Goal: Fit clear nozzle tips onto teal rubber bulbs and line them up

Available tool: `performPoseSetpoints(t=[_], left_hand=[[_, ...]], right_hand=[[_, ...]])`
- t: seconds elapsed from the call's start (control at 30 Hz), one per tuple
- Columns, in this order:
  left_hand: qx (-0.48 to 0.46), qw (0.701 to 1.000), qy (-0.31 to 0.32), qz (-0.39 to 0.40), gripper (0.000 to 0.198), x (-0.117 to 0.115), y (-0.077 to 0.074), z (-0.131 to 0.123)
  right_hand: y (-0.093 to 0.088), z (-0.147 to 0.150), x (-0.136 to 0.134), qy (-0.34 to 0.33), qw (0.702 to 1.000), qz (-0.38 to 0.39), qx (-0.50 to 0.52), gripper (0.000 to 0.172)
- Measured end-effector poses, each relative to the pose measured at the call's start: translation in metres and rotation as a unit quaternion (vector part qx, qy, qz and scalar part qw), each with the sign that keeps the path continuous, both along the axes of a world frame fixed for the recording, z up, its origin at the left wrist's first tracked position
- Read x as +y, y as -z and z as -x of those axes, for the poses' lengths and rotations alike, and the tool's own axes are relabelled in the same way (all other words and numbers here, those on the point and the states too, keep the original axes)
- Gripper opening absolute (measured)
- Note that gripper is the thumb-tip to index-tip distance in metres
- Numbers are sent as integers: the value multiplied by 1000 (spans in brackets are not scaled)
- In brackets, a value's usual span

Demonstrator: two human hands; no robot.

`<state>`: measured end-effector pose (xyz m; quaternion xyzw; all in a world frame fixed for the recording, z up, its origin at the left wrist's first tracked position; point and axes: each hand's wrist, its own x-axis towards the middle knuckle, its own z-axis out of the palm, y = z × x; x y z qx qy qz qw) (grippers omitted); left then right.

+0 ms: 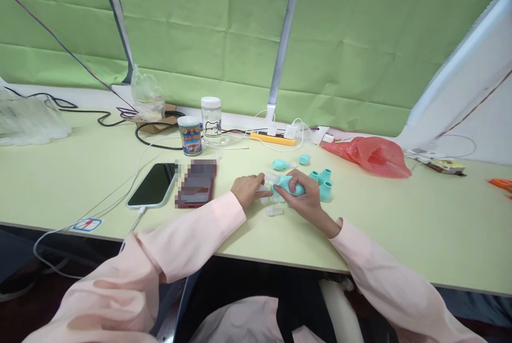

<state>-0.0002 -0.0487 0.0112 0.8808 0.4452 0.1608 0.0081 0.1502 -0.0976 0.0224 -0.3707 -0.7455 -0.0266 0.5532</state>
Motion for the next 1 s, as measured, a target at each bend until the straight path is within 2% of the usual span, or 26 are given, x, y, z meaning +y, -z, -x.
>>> performPoseSetpoints(t=[0.1,0.27,0.37,0.53,0.67,0.8,1.0], left_hand=[[-4,1000,-2,1,46,3,2,1],[22,999,-44,2,53,4,1,3],[10,999,-43,-10,52,1,-2,4],[-16,996,-13,-81,45,-5,-10,5],[35,988,44,-147,33,-9,-15,4],[58,983,98,-147,32,-9,-17,5],[11,981,132,-141,40,-7,-18,8]], right_hand=[[0,-1,0,5,1000,27,-4,28],[1,-2,0,14,998,62,-20,27],[3,-4,2,7,996,77,-31,27],[2,-7,6,-2,994,105,-22,31],[-1,-6,6,-19,987,152,-42,30],[-2,-3,3,-34,986,163,-17,26],[-5,-4,3,-55,980,190,17,23]])
